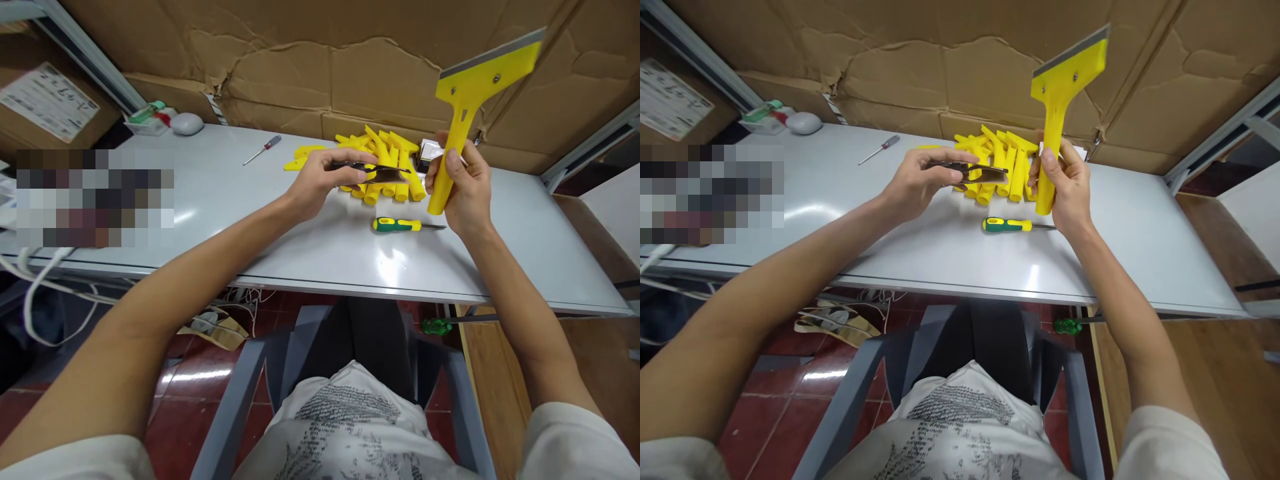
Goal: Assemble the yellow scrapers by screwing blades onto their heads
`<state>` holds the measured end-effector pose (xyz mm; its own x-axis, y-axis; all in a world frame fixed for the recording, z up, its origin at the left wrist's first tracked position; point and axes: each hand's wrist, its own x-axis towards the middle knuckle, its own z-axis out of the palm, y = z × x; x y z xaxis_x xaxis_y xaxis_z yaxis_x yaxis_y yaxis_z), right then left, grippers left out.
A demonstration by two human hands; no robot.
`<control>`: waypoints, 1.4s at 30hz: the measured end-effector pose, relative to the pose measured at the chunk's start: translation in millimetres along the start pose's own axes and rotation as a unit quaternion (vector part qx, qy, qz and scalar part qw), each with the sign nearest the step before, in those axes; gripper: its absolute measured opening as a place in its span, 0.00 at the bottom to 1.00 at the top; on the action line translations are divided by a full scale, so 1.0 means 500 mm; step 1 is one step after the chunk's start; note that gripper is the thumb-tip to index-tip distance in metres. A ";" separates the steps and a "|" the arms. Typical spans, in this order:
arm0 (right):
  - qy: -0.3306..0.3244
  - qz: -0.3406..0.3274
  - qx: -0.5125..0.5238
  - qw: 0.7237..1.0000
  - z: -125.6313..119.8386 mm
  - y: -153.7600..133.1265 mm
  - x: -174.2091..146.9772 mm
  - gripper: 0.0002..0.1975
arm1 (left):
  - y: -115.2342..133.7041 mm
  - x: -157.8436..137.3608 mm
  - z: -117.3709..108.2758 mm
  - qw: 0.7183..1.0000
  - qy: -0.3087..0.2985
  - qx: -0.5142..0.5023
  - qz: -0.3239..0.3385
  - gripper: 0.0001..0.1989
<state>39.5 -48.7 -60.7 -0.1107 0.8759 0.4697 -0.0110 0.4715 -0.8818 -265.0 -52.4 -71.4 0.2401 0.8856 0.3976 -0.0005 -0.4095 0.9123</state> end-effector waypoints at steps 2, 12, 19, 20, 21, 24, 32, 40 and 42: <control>0.011 -0.020 -0.010 1.000 0.004 -0.006 -0.004 0.33 | 0.010 -0.004 0.003 1.000 -0.012 0.004 -0.009 0.19; 0.095 -0.104 0.047 0.989 -0.023 0.002 0.012 0.32 | 0.034 -0.018 0.017 0.997 -0.035 0.045 -0.055 0.19; 0.015 -0.106 0.035 0.994 0.014 -0.003 -0.013 0.36 | 0.026 -0.024 0.019 0.991 -0.067 0.079 -0.085 0.22; 0.005 -0.115 0.037 0.993 0.015 -0.004 -0.016 0.34 | 0.024 -0.024 0.020 0.990 -0.070 0.078 -0.092 0.21; 0.003 -0.128 0.038 0.991 0.015 -0.006 -0.017 0.32 | 0.022 -0.024 0.021 0.990 -0.072 0.073 -0.102 0.19; 0.014 -0.153 0.019 0.988 0.008 -0.010 -0.019 0.30 | 0.014 -0.023 0.019 0.989 -0.076 0.046 -0.120 0.21; -0.050 -0.154 -0.011 0.987 0.019 0.004 -0.024 0.34 | 0.015 -0.025 0.017 0.991 -0.086 0.025 -0.103 0.26; -0.100 -0.145 -0.055 0.983 0.013 -0.007 -0.029 0.30 | 0.027 -0.024 0.002 0.966 -0.242 -0.039 -0.075 0.37; -0.084 -0.147 -0.059 0.984 0.010 -0.010 -0.028 0.31 | 0.025 -0.023 0.002 0.962 -0.260 -0.056 -0.065 0.43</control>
<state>36.4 -63.8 -62.9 -0.2821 0.6755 0.6813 0.0466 0.7189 -0.6936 -266.7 -67.7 -64.8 0.6989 0.6856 0.2037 -0.0350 -0.2516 0.9672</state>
